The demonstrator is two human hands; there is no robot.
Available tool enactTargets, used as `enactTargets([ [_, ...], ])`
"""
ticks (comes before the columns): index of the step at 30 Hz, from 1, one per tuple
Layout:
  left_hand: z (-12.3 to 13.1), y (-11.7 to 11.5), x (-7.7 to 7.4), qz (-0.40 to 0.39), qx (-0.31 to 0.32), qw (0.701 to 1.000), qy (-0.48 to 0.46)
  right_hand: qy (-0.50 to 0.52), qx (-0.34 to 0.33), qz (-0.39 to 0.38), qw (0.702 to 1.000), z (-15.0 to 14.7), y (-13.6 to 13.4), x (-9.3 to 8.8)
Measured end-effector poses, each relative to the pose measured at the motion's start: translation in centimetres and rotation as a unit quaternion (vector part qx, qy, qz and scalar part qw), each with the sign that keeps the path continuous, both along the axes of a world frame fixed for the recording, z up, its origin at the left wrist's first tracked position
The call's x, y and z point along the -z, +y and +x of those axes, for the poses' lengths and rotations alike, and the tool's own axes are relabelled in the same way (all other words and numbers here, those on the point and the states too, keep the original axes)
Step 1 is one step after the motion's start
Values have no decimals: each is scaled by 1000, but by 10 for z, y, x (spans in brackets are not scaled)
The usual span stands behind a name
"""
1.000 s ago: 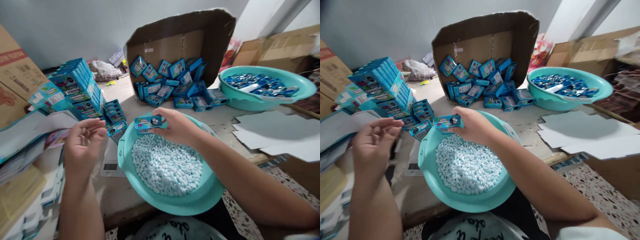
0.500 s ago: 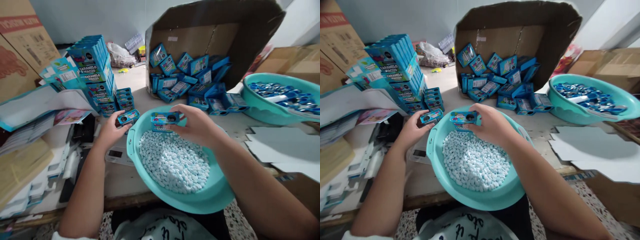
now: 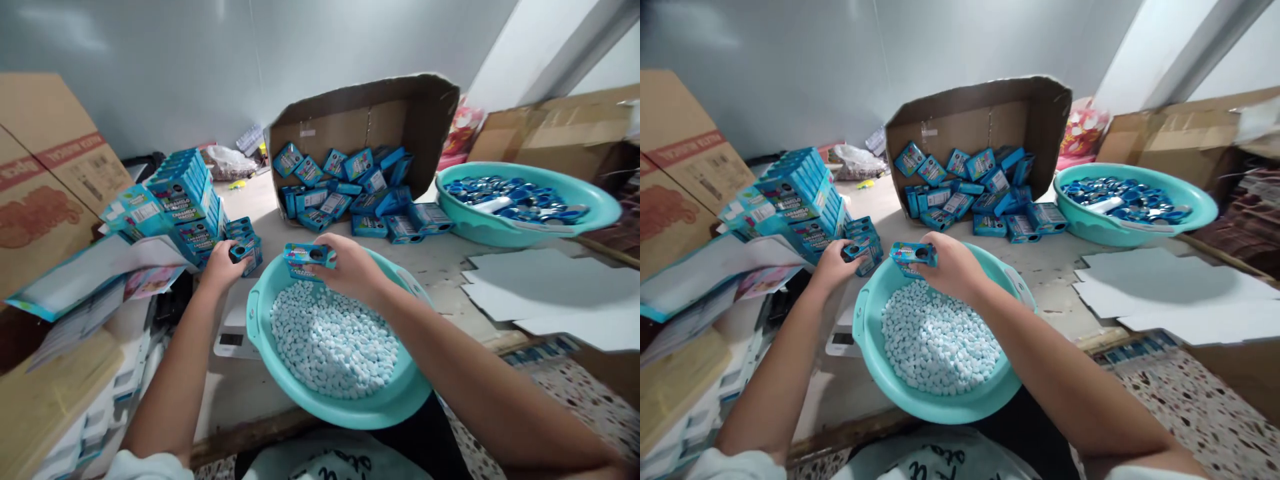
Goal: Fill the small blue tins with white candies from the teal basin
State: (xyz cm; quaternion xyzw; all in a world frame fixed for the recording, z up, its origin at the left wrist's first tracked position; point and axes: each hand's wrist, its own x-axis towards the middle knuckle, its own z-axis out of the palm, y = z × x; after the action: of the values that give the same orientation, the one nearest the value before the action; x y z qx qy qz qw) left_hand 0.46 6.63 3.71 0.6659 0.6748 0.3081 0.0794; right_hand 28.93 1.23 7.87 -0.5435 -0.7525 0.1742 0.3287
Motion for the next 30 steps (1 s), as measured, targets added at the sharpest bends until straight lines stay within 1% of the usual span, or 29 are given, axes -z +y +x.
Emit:
enactTargets([
  [2, 5, 5, -8, -19, -9, 999, 40, 1, -2, -3, 1000, 1, -4, -4],
  [4, 12, 6, -11, -33, -38, 995, 81, -3, -9, -4, 1000, 2, -6, -8],
  [8, 24, 7, -11, -51, -82, 985, 141, -12, -27, 4, 1000, 4, -8, -9],
  [14, 32, 15, -12, -71, -154, 974, 148, -16, -60, 4, 998, 5, -14, -4],
  [18, 40, 22, -6, -74, -182, 969, 146, -33, -79, 3, 996, 6, -19, -7],
  [20, 45, 24, 0, -80, -173, 970, 151, -44, -86, -3, 995, 7, -21, -10],
  [24, 47, 25, 7, -99, -127, 971, 174, -62, -94, -10, 994, 8, -22, -12],
  [26, 41, 26, 8, -102, -101, 972, 188, -70, -95, -13, 993, 9, -22, -11],
  [30, 22, 25, 8, -92, -40, 974, 203, -76, -91, -23, 993, 11, -20, -8],
])
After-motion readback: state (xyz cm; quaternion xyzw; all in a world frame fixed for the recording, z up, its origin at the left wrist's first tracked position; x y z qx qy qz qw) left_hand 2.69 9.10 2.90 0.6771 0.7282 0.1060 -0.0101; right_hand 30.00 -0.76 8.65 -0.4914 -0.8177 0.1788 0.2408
